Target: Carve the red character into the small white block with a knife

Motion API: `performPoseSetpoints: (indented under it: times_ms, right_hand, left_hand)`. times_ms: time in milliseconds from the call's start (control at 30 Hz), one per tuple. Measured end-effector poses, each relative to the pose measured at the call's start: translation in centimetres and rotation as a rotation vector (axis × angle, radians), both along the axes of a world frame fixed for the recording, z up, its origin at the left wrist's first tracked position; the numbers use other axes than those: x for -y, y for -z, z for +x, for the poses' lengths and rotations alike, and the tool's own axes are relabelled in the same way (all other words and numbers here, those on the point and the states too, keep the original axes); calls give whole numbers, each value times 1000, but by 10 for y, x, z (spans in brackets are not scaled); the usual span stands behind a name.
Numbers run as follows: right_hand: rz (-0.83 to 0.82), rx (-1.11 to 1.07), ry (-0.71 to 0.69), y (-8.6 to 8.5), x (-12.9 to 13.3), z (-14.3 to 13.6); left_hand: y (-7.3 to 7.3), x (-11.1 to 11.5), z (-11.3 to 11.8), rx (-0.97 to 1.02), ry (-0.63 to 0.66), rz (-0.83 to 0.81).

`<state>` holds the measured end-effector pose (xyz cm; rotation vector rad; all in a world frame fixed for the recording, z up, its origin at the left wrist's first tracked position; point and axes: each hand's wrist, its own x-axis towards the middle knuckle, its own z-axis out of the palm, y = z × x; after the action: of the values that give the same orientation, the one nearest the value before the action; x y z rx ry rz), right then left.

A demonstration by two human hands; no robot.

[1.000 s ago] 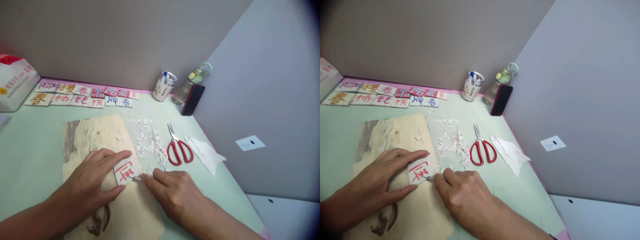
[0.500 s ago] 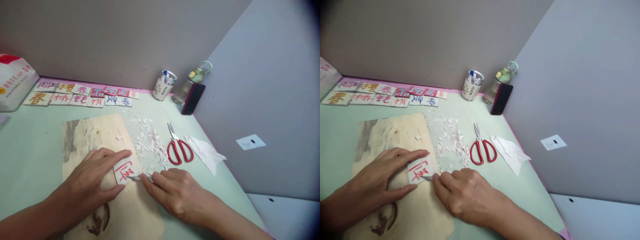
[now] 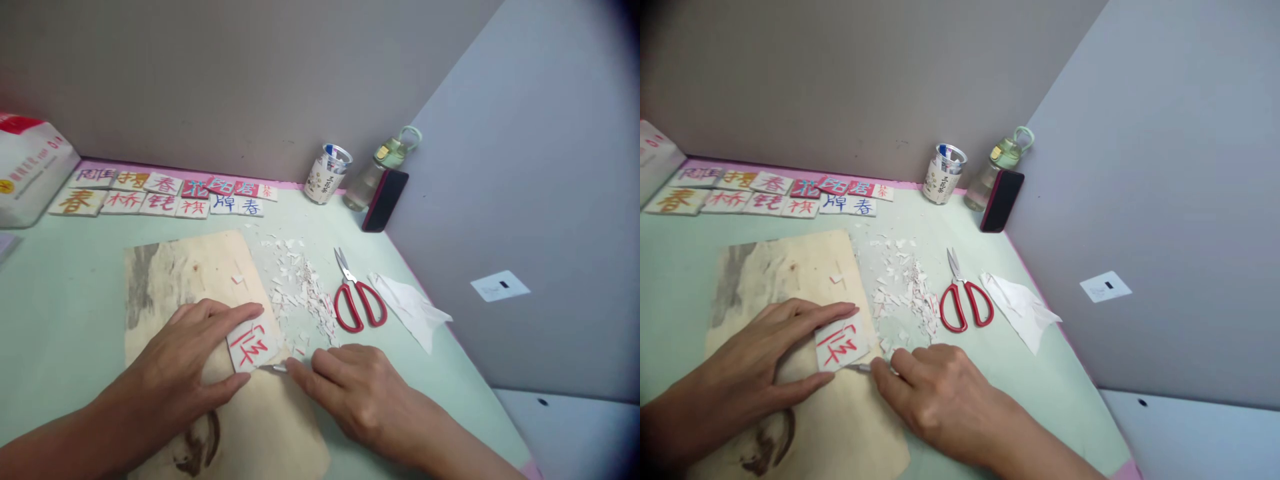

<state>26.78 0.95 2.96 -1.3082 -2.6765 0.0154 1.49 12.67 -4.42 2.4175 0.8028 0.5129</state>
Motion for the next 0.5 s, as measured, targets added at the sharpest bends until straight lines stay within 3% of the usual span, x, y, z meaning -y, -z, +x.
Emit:
performPoseSetpoints:
  times_ms: [233,500]
  right_hand:
    - [1,-198,210,23,17,-4]
    - [72,-212,220,32,18,-12]
  left_hand:
    - [-5,2,2,-15,-8,-13]
    - [-5,4,2,-25,-25,-11]
